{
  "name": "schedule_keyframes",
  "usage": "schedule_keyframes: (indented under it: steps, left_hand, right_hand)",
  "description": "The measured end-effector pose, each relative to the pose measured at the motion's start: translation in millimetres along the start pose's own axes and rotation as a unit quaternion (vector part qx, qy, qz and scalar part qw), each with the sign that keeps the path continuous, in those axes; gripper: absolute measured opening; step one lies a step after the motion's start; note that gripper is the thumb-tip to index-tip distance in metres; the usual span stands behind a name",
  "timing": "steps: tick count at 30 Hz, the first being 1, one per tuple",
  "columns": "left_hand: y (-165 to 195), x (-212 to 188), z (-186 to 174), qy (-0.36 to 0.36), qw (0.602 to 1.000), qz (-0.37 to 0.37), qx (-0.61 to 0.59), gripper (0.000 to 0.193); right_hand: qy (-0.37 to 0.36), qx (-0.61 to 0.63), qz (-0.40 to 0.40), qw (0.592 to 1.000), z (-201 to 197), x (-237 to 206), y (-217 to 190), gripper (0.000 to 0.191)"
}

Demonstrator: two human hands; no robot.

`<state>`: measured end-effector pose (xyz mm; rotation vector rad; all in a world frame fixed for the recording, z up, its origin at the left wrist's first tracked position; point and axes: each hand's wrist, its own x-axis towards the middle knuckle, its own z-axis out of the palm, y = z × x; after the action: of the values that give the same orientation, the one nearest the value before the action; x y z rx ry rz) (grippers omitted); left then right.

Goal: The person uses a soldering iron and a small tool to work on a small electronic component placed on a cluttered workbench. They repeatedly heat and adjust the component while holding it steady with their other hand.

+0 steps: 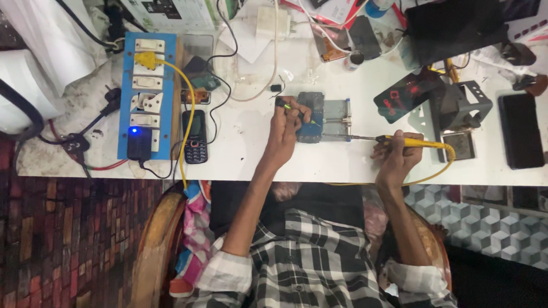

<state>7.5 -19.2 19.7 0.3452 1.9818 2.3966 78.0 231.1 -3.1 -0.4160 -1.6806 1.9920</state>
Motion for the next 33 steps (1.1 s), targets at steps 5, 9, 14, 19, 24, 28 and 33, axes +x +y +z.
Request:
schedule_keyframes:
  steps: [5,9,14,19,24,28,33]
  left_hand:
    - [-2.1,1.7,-0.2,-0.002,0.999,0.01,-0.034,0.024]
    - [-1.8,1.9,-0.2,-0.001,1.0,0.01,-0.026,0.027]
    - [-3.3,2.4,0.9,-0.003,0.999,0.012,-0.041,0.028]
    - [-4.4,1.9,0.9,0.002,0.999,0.0,-0.036,0.024]
    - [-3.2,4.1,1.6,-0.011,0.999,0.024,-0.043,0.02]
    - [-3.4,2.8,1.1,-0.016,0.996,0.03,-0.083,0.018]
    - [-2.6,0.4,-0.9,-0.015,0.998,-0.008,-0.061,0.018]
  right_hand:
    - [-0.008,-0.01,0.014,1.0,5.5,0.1,-5.0,0.016]
    - [-0.018,-0.021,0.004,1.0,8.2,0.5,-8.7,0.015]
    - [-0.014,-0.027,0.01,0.999,4.7,1.9,-9.6,0.017]
    - [-0.007,-0.044,0.019,0.999,1.7,2.7,-6.7,0.017]
    - [0.008,-0.024,0.017,1.0,3.8,5.2,-4.7,0.017]
    - [0.012,-0.014,0.025,1.0,4.3,5.8,-3.8,0.016]
    - [0.0,-0.017,0.014,1.0,3.0,0.9,-4.0,0.016]
